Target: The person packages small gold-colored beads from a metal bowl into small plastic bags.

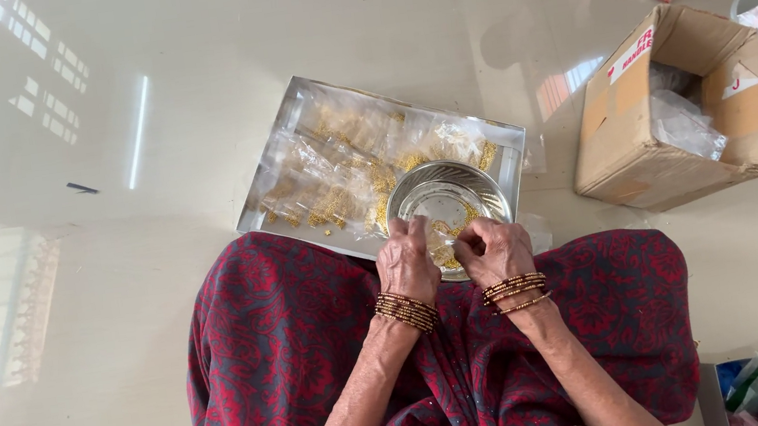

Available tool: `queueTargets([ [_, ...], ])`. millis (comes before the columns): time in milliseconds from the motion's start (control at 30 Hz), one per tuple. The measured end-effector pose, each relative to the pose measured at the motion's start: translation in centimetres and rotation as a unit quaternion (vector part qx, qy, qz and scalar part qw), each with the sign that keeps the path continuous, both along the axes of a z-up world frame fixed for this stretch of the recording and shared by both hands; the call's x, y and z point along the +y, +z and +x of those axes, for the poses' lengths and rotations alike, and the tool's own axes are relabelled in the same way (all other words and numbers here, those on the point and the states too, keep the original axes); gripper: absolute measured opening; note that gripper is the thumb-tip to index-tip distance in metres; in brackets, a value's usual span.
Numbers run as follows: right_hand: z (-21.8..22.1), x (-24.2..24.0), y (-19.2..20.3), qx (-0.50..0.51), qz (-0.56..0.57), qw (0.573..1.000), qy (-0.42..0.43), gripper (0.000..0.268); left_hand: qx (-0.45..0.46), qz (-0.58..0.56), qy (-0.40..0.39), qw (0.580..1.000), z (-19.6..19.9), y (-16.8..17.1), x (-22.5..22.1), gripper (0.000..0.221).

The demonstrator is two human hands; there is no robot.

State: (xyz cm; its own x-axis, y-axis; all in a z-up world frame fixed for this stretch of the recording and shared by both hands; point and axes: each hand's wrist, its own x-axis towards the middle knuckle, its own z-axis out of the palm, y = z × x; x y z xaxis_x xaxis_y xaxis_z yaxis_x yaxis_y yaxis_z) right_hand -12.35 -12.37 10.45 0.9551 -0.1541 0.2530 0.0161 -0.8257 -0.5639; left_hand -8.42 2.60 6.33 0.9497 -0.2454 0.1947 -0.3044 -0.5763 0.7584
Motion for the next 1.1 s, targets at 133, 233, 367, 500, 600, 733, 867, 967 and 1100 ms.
queueTargets([
  [133,-0.7,0.7,0.5,-0.031,0.011,0.999,0.018,0.016,0.007,0.083,-0.026,0.996,0.2,2.4,-0.1,0.059],
  [233,-1.0,0.0,-0.3,-0.026,0.026,0.999,-0.011,0.016,-0.055,0.051,-0.073,0.995,0.2,4.9,0.7,0.074],
  [367,-0.4,-1.8,-1.2,0.105,0.276,0.953,-0.064,0.01,-0.144,-0.042,-0.169,0.974,0.4,3.7,1.6,0.054],
  [500,-0.5,-0.2,0.8,0.029,0.161,0.985,-0.051,0.02,-0.106,-0.109,-0.154,0.976,0.3,2.3,1.4,0.029],
  [600,-1.5,0.2,1.1,-0.209,-0.026,0.973,0.092,0.016,-0.091,-0.106,-0.128,0.982,0.6,2.1,1.2,0.026],
  [733,-2.8,1.8,4.3,-0.138,-0.03,0.971,0.192,0.022,-0.068,-0.116,-0.143,0.981,1.2,2.8,1.5,0.029],
  [867,-3.2,1.4,2.6,-0.057,-0.089,0.968,0.226,0.034,-0.056,-0.153,-0.164,0.973,1.4,1.9,1.7,0.024],
  [967,-3.2,1.0,0.7,-0.001,-0.13,0.965,0.226,0.03,-0.041,-0.143,-0.177,0.973,1.2,1.9,1.9,0.021],
  [1100,-2.9,0.3,-0.1,-0.015,-0.159,0.958,0.239,0.028,-0.086,-0.144,-0.203,0.965,1.1,2.3,2.0,0.023],
])
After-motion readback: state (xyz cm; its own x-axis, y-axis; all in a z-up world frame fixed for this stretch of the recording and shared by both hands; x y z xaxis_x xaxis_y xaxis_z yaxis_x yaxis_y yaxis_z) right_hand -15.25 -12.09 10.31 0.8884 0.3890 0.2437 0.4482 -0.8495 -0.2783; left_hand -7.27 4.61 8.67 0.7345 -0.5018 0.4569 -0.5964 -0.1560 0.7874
